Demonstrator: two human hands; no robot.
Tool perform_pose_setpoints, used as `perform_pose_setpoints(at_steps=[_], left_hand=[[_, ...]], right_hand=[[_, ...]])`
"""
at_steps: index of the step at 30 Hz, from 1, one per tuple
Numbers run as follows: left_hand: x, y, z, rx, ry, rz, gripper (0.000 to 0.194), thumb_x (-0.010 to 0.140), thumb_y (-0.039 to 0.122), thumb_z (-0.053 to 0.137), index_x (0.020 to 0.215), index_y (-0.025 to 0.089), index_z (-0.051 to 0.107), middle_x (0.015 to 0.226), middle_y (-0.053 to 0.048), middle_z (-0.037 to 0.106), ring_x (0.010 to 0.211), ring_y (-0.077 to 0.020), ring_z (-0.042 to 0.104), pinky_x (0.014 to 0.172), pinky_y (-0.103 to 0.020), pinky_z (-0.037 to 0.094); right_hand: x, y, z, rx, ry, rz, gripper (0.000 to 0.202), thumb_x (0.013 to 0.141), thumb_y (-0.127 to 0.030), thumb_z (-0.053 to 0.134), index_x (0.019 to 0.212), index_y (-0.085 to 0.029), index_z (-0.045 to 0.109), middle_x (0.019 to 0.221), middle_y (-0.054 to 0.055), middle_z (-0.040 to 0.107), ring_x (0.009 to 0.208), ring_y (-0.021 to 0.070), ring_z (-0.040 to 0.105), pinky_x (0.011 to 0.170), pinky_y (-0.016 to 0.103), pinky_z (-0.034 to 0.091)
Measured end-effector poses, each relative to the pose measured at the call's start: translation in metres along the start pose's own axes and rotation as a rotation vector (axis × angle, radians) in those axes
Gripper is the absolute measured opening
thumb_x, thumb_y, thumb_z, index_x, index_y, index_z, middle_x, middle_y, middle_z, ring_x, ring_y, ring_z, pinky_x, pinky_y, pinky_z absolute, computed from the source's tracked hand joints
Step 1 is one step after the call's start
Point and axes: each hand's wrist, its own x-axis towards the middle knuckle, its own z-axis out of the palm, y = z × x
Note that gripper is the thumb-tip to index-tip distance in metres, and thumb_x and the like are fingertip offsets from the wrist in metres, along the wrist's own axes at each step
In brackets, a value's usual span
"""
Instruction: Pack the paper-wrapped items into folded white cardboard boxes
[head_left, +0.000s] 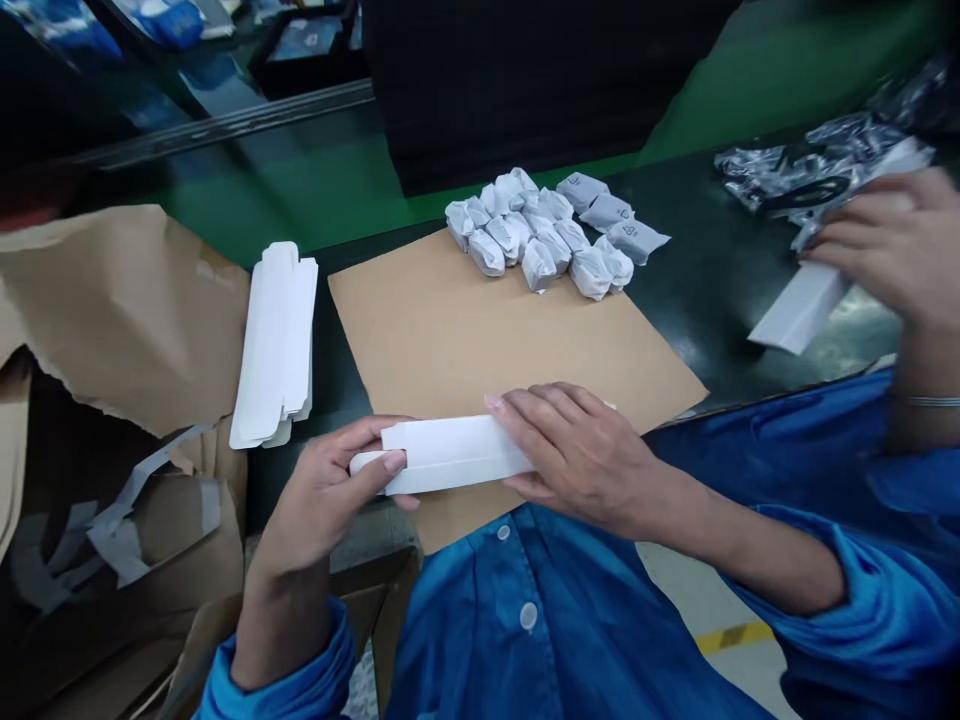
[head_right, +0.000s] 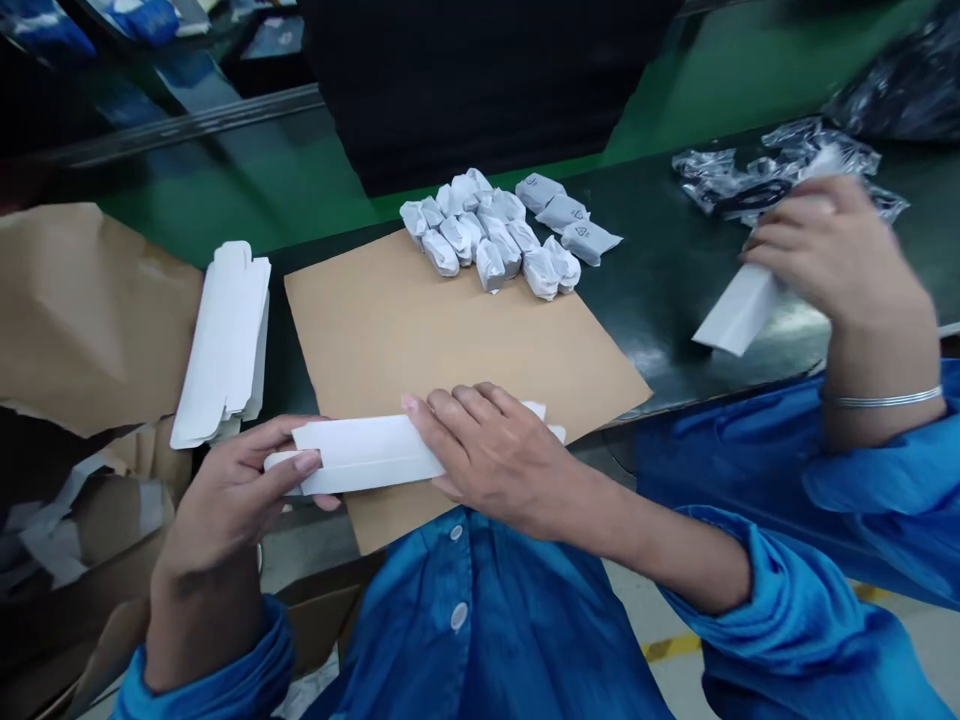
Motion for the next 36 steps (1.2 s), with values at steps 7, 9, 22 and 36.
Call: perform_pose_setpoints(at_steps=[7,9,22,36], left_hand=[[0.018,0.011,-0.001,0.058,-0.207,0.002,0.028,0.085,0.034,0.069,0.108,0.019,0.065,0.081,-0.004,0.072,0.065,-0.0163,0.071,0.057,-0.028,0.065],[0.023,0.01,0.001,0.064,-0.192,0.026,0.027,0.084,0.034,0.07,0.104,0.018,0.066,0.08,-0.004,0.072,0.062,-0.015,0.07,0.054,-0.026,0.063],[0.032,0.012,0.005,0.471,0.197,0.223,0.009,0.074,0.014,0.065,0.075,0.02,0.072,0.075,0.001,0.073,0.067,-0.0118,0.067,0.055,-0.018,0.053],[0.038,-0.015,0.09,0.22,0.618,0.419,0.074,0.076,0.047,0.076,0.14,0.027,0.044,0.136,-0.01,0.055,0.111,-0.0265,0.063,0.092,-0.042,0.054]], right_hand=[[0.0,-0.008,0.007,-0.084,-0.011,0.0,0.048,0.096,-0.019,0.043,0.139,0.0,0.047,0.12,0.022,0.066,0.103,0.0304,0.063,0.081,0.044,0.055],[-0.002,-0.004,0.005,-0.1,0.003,-0.041,0.049,0.095,-0.019,0.046,0.139,0.002,0.047,0.118,0.023,0.066,0.1,0.0303,0.064,0.08,0.043,0.055],[0.002,-0.004,0.003,-0.217,0.071,-0.06,0.033,0.095,-0.013,0.05,0.125,-0.003,0.059,0.109,0.018,0.072,0.094,0.0259,0.068,0.08,0.038,0.058],[0.018,-0.02,-0.001,0.599,0.028,0.32,0.064,0.095,-0.051,0.057,0.143,-0.012,0.044,0.131,0.015,0.062,0.114,0.0229,0.062,0.092,0.036,0.056]])
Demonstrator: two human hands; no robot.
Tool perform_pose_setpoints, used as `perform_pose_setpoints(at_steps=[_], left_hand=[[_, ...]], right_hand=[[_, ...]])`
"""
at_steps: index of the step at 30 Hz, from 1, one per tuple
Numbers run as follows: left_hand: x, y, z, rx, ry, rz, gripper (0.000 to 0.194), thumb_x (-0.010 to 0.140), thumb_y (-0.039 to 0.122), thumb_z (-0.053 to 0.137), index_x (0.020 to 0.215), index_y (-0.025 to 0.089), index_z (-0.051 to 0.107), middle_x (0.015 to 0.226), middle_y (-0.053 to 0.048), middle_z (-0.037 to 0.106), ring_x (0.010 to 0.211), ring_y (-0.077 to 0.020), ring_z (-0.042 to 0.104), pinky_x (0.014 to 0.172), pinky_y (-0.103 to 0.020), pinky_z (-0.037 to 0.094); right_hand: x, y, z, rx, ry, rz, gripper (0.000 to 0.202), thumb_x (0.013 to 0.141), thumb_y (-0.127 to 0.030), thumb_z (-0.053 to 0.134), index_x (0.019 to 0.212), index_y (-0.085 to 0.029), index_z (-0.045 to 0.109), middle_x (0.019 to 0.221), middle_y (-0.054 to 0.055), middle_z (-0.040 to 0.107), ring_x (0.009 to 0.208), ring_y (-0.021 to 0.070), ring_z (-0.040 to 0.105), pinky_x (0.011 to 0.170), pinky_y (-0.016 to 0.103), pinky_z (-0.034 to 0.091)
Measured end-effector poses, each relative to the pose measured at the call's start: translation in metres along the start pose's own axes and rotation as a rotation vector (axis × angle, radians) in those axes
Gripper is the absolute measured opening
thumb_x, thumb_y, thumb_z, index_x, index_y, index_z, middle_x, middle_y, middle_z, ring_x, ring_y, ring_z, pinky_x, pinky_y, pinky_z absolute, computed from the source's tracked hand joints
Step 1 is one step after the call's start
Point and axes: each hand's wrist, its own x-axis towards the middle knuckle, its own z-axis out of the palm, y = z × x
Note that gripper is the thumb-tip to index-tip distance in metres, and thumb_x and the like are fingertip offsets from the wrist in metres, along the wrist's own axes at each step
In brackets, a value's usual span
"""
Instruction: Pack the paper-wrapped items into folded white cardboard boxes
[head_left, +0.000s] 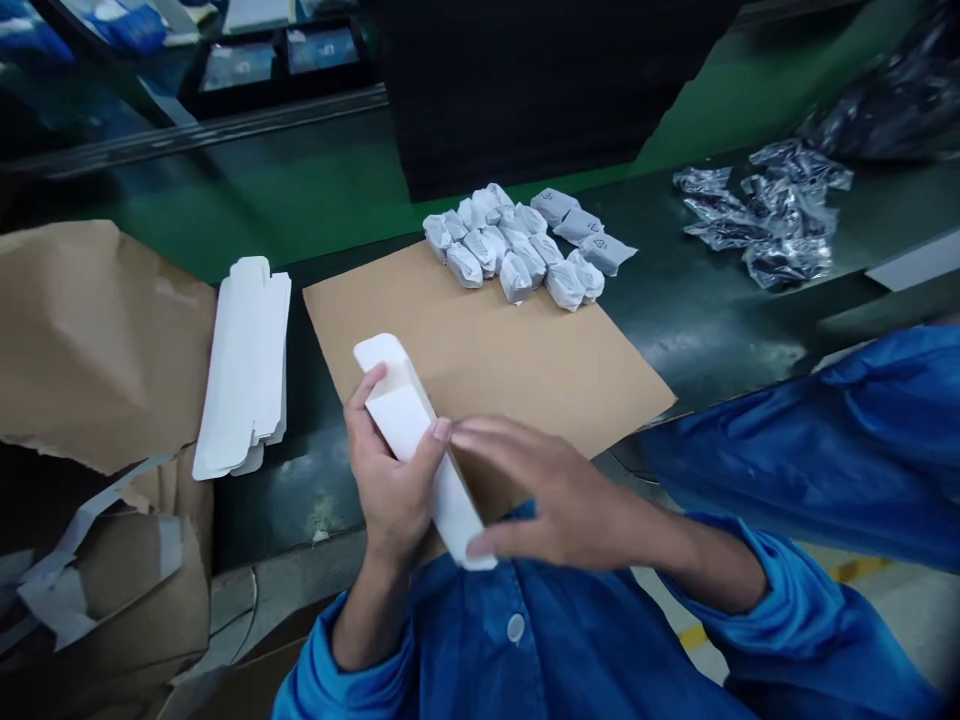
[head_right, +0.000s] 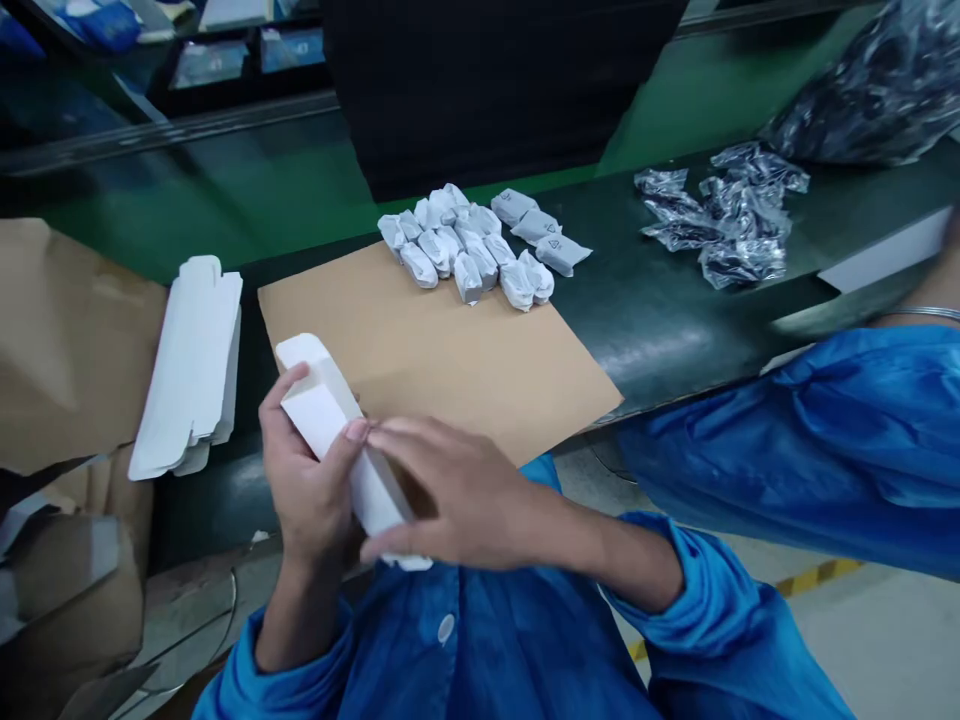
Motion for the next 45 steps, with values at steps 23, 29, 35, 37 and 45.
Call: perform_pose_setpoints(at_steps=[23,29,35,37,45], left_hand=[[-0.005,0.005,0.001,0.12,-0.087,0.414,0.098,0.073,0.025,0.077,0.151,0.025,0.018,0.12,-0.008,0.051,0.102,-0.0193,0.062,0.078,-0.031,0.055],[-0.005,0.009,-0.01,0.306,-0.18,0.417,0.081,0.081,0.034,0.072,0.15,0.025,0.03,0.14,-0.013,0.047,0.127,-0.0266,0.053,0.099,-0.039,0.051],[-0.008,0.007,-0.009,0.212,-0.272,0.331,0.061,0.082,0.027,0.07,0.136,0.024,0.041,0.126,-0.008,0.054,0.114,-0.02,0.06,0.093,-0.033,0.054],[-0.007,0.007,-0.006,0.171,-0.254,0.285,0.057,0.08,0.031,0.072,0.131,0.023,0.046,0.124,-0.009,0.055,0.113,-0.0216,0.06,0.093,-0.036,0.055],[0.042,-0.029,-0.013,-0.265,0.136,-0.255,0.03,0.089,0.036,0.063,0.116,0.028,0.052,0.103,-0.003,0.063,0.099,-0.0251,0.068,0.096,-0.057,0.055]], right_hand=[[0.05,0.017,-0.02,0.883,0.047,0.281,0.016,0.082,-0.026,0.076,0.091,-0.013,0.072,0.087,0.002,0.07,0.076,0.0105,0.063,0.064,0.022,0.049],[0.036,0.014,-0.012,0.593,0.163,-0.021,0.013,0.092,-0.02,0.064,0.099,-0.014,0.073,0.105,0.008,0.074,0.106,0.0164,0.066,0.094,0.033,0.054],[0.025,0.023,0.007,0.156,0.246,-0.211,0.021,0.097,-0.024,0.053,0.099,-0.013,0.072,0.106,0.012,0.071,0.102,0.019,0.065,0.09,0.035,0.055],[0.024,0.023,0.009,0.093,0.185,-0.215,0.025,0.099,-0.025,0.048,0.101,-0.015,0.07,0.11,0.011,0.07,0.106,0.0189,0.064,0.093,0.034,0.054],[0.025,0.105,-0.078,-0.272,0.374,0.326,0.031,0.097,-0.029,0.051,0.124,-0.021,0.064,0.128,0.009,0.066,0.119,0.0222,0.06,0.104,0.038,0.047]])
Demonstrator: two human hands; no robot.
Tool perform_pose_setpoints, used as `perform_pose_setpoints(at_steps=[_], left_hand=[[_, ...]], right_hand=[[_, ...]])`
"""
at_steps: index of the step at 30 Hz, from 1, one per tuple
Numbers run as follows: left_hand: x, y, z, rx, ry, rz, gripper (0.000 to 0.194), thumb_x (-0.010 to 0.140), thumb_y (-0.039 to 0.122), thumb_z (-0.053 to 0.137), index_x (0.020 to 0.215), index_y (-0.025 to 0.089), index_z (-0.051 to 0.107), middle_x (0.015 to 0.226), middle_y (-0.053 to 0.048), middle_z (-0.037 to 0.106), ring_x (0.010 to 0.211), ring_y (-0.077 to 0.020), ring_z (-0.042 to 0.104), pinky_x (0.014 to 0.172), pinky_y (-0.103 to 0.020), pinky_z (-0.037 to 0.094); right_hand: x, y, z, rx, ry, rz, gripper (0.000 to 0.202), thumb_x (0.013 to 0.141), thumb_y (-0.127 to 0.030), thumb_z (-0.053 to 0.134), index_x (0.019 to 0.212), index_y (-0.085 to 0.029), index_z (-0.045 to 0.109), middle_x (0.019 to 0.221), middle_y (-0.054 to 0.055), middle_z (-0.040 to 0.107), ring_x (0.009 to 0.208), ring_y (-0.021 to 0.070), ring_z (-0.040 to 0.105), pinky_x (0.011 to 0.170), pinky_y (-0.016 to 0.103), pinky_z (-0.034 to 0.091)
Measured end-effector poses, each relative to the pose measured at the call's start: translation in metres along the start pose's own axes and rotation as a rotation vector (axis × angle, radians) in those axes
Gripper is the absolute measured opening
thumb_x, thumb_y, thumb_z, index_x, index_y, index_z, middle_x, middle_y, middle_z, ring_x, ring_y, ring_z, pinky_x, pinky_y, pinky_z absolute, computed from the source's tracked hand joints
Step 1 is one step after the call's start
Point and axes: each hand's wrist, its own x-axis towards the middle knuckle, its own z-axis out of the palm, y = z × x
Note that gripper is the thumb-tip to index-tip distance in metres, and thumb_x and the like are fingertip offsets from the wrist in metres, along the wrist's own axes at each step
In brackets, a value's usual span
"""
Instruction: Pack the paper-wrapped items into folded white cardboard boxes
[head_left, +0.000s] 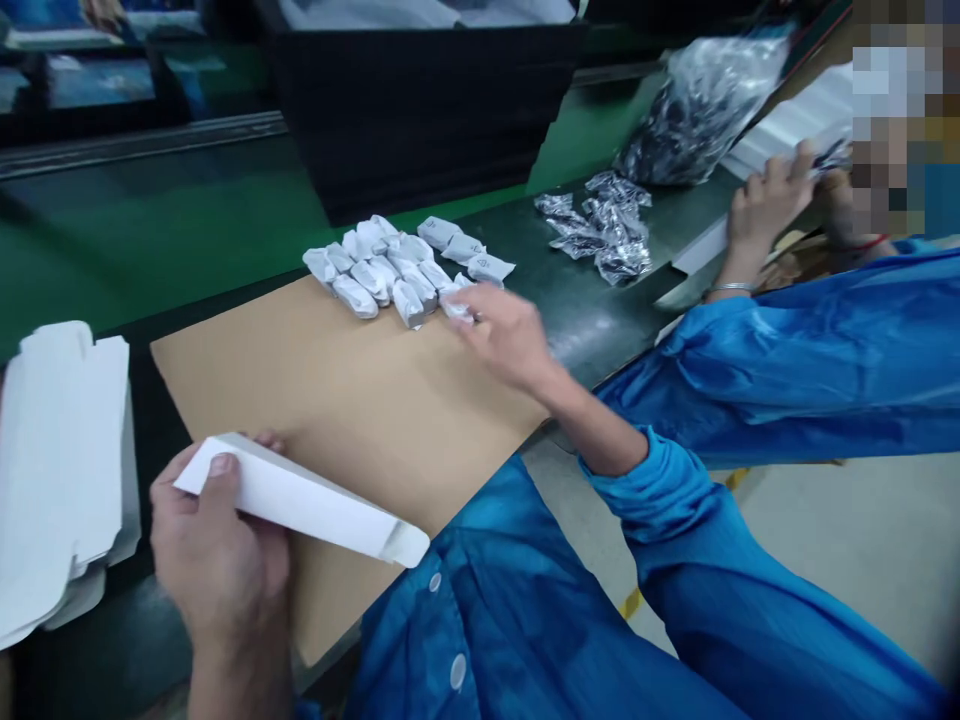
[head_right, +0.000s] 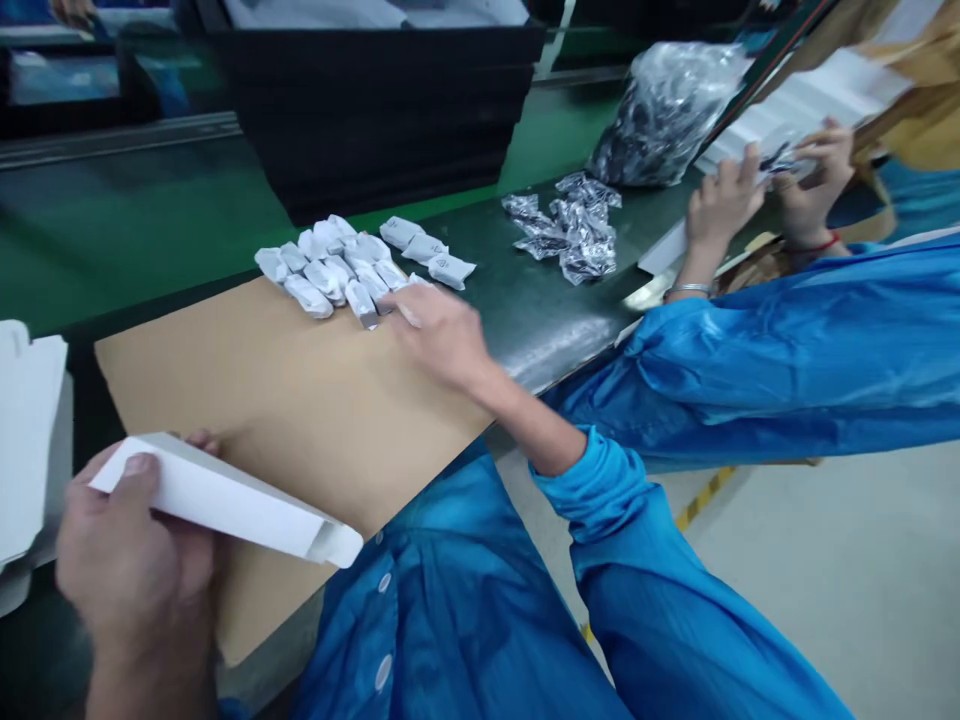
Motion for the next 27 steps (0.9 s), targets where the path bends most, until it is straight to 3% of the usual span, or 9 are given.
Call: perform_pose_setpoints(at_steps=[2,6,8,11,14,16,20,23,27], left_hand=[[0.012,-0.006,-0.007,0.227,0.009,0.085,0.033,0.085,0.037,0.068,0.114,0.026,0.057,0.109,-0.006,0.065,0.113,-0.0329,0.064,0.102,-0.066,0.048],[0.014,-0.005,-0.028,0.792,-0.143,0.495,0.044,0.085,0.038,0.067,0.127,0.027,0.06,0.139,-0.01,0.058,0.136,-0.044,0.046,0.11,-0.073,0.036],[0.008,-0.002,-0.041,0.844,-0.353,0.692,0.053,0.09,0.037,0.06,0.142,0.035,0.049,0.145,-0.006,0.056,0.138,-0.0397,0.046,0.114,-0.069,0.034],[0.003,-0.001,-0.06,0.882,-0.833,0.957,0.062,0.092,0.044,0.056,0.15,0.038,0.037,0.144,-0.004,0.058,0.135,-0.0338,0.051,0.116,-0.06,0.035],[0.006,-0.006,-0.064,0.955,-0.957,1.122,0.05,0.094,0.045,0.051,0.142,0.035,0.05,0.131,-0.007,0.067,0.119,-0.0333,0.062,0.101,-0.053,0.046],[0.01,-0.008,-0.056,1.043,-0.897,1.125,0.039,0.095,0.044,0.048,0.129,0.032,0.062,0.115,-0.011,0.071,0.102,-0.034,0.066,0.085,-0.049,0.051],[0.012,-0.003,-0.027,1.229,-0.814,0.97,0.055,0.093,0.056,0.045,0.131,0.02,0.061,0.099,-0.016,0.068,0.085,-0.0344,0.064,0.07,-0.045,0.051],[0.004,0.003,-0.009,1.194,-0.881,0.917,0.06,0.095,0.052,0.045,0.146,0.02,0.046,0.125,-0.018,0.063,0.1,-0.0346,0.064,0.08,-0.047,0.053],[-0.007,0.003,0.005,1.085,-0.997,0.911,0.051,0.096,0.033,0.045,0.147,0.03,0.044,0.147,-0.012,0.05,0.122,-0.033,0.055,0.095,-0.048,0.049]], right_hand=[[0.028,0.04,-0.018,-0.231,0.081,0.189,0.032,0.092,-0.023,0.055,0.122,-0.018,0.065,0.125,0.011,0.066,0.117,0.0271,0.06,0.101,0.043,0.047],[0.069,0.086,-0.027,-0.376,-0.111,0.297,0.05,0.082,-0.025,0.068,0.13,-0.015,0.061,0.123,0.013,0.068,0.111,0.0296,0.063,0.092,0.039,0.049],[0.07,0.088,-0.024,-0.381,-0.138,0.295,0.05,0.081,-0.024,0.068,0.13,-0.015,0.061,0.119,0.012,0.07,0.108,0.0302,0.065,0.091,0.038,0.049],[0.049,0.078,-0.022,-0.467,-0.028,0.374,0.049,0.087,-0.031,0.06,0.133,-0.014,0.056,0.12,0.017,0.069,0.106,0.0347,0.065,0.089,0.044,0.049],[0.017,0.067,-0.031,-0.57,-0.075,0.458,0.05,0.093,-0.049,0.053,0.127,-0.013,0.06,0.107,0.02,0.072,0.099,0.0377,0.067,0.084,0.047,0.05],[0.002,0.065,-0.039,-0.559,-0.189,0.417,0.05,0.097,-0.051,0.044,0.127,-0.016,0.062,0.102,0.018,0.073,0.096,0.0359,0.068,0.082,0.045,0.051],[-0.003,0.077,-0.055,-0.524,-0.289,0.061,0.053,0.094,-0.013,0.036,0.143,-0.025,0.053,0.14,0.01,0.059,0.122,0.0286,0.059,0.101,0.045,0.045],[0.006,0.094,-0.06,-0.462,-0.477,-0.145,0.062,0.081,-0.002,0.041,0.136,-0.023,0.059,0.149,0.006,0.052,0.131,0.0256,0.052,0.111,0.044,0.037],[0.007,0.104,-0.058,-0.449,-0.392,-0.033,0.041,0.079,-0.019,0.059,0.118,-0.012,0.067,0.132,0.015,0.063,0.118,0.0313,0.058,0.102,0.045,0.044]])
